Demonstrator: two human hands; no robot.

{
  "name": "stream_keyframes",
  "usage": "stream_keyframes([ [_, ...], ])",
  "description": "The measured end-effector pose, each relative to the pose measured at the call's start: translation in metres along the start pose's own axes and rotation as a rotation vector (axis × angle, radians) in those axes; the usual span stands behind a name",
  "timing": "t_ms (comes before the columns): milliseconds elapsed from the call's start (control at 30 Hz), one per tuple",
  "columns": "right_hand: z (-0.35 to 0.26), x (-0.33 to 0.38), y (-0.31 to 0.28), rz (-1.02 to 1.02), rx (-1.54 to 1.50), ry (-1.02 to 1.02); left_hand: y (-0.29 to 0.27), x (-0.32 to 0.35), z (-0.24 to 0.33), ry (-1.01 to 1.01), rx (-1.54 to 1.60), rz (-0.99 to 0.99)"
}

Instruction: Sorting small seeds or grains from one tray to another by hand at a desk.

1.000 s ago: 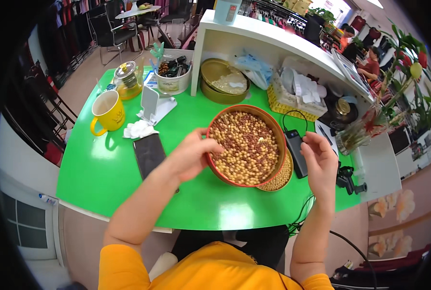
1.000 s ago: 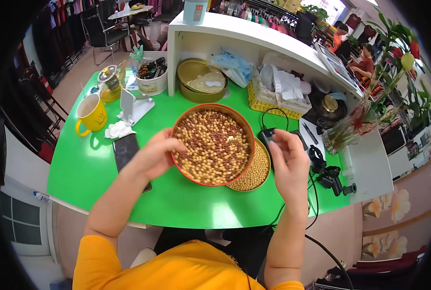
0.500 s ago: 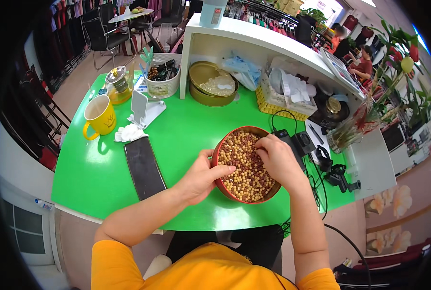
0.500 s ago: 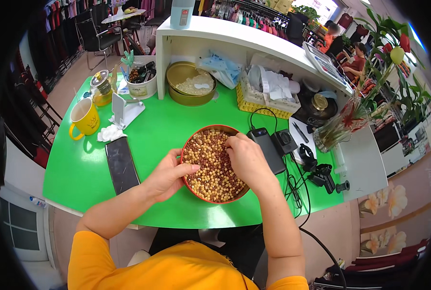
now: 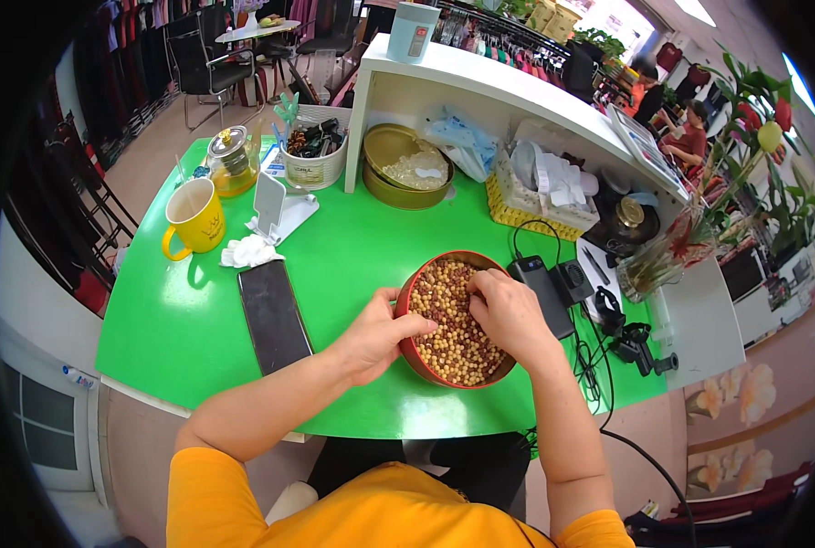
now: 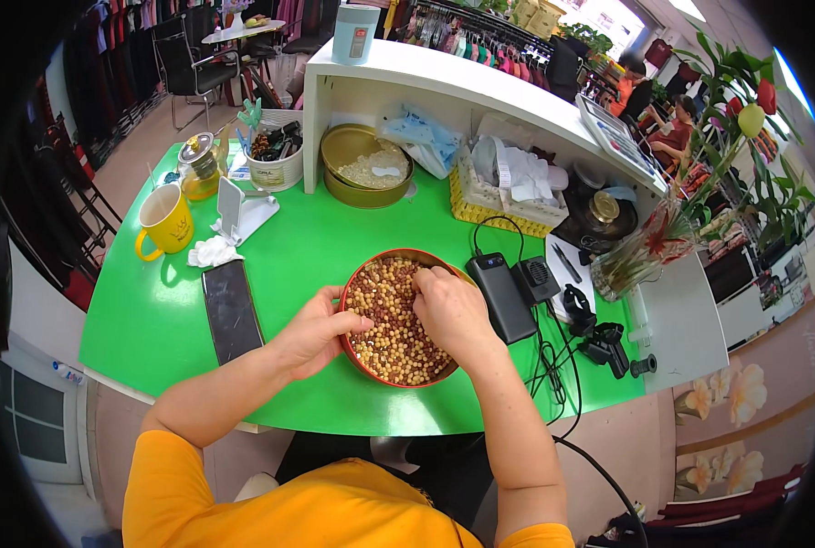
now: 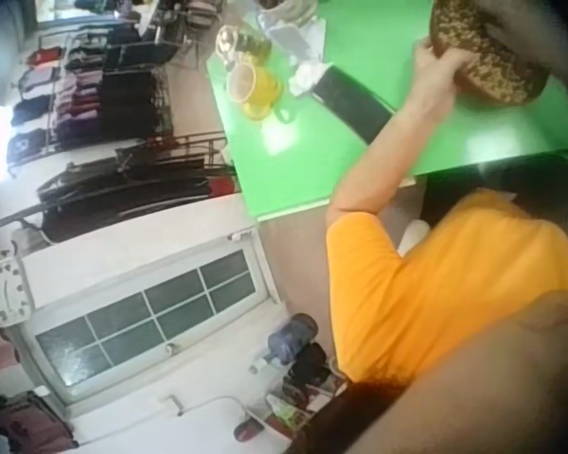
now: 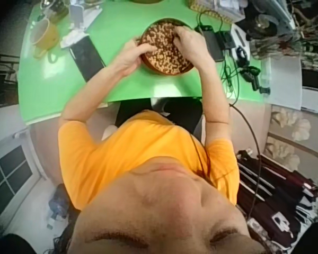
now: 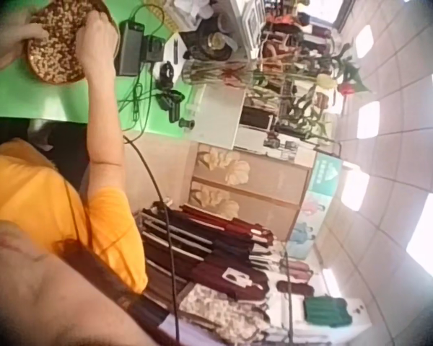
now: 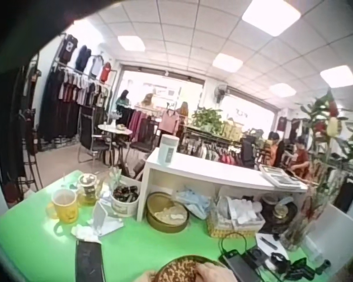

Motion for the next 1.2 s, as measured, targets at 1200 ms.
stream_keyframes([
  [1200,0.003,0.009,0.01,-0.257,-1.912,0.433,0.006,0.004,0.011,-0.036,0.058,-0.029],
])
Point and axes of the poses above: each hand's wrist, its own x-axis away from the middle knuckle, its own y-axis out of the palm, z = x × y, the point moved 6 cm from there along -x, towards the middle knuckle, and after that the axes turned 4 degrees about x, right-handed, at the moved point
